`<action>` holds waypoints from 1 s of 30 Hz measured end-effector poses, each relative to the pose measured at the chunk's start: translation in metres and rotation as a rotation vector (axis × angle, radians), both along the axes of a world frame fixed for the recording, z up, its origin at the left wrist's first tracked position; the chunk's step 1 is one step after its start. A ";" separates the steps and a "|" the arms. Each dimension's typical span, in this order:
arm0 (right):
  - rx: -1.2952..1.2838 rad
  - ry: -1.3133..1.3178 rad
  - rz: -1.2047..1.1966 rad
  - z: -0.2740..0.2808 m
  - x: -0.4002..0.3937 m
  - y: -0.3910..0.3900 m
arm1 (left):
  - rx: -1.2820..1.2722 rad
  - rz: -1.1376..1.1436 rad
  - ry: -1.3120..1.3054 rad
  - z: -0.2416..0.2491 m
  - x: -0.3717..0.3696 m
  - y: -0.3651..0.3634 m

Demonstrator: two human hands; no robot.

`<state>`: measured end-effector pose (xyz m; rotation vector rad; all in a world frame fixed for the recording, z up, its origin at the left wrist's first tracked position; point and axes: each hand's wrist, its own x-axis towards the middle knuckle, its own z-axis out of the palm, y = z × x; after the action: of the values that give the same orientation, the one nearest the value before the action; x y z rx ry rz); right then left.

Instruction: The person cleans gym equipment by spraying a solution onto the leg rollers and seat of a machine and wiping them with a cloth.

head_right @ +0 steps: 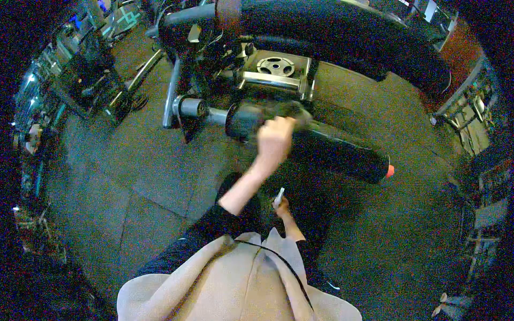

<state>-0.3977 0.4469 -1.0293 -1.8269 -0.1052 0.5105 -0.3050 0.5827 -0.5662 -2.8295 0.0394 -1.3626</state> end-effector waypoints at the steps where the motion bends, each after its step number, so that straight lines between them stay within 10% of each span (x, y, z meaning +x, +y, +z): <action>1: -0.012 -0.100 0.041 0.017 -0.001 0.000 | -0.051 -0.115 -0.005 -0.003 -0.003 -0.025; 3: -0.059 -0.571 -0.078 -0.013 0.000 0.012 | -0.282 -0.340 0.051 -0.005 -0.009 -0.064; 4: 0.168 -0.245 0.199 -0.090 0.019 0.000 | -0.360 -0.469 0.083 0.001 -0.016 -0.073; 10: -0.073 -0.047 0.072 0.072 0.002 0.005 | -0.094 -0.663 -0.073 -0.005 -0.014 -0.034; 22: -0.120 -0.022 0.064 0.105 -0.015 0.002 | -0.404 -0.017 -0.100 -0.004 -0.026 0.146; 25: -0.145 -0.148 0.053 0.105 -0.013 0.004 | -0.697 -0.028 -0.195 -0.009 -0.019 0.136; 30: -0.337 -0.297 -0.087 0.051 -0.013 0.010 | -0.375 -0.198 0.022 -0.003 -0.017 0.037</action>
<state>-0.4108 0.4571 -0.9786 -2.2197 -0.1471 0.1998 -0.3217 0.6194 -0.5697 -3.2235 0.0739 -1.5195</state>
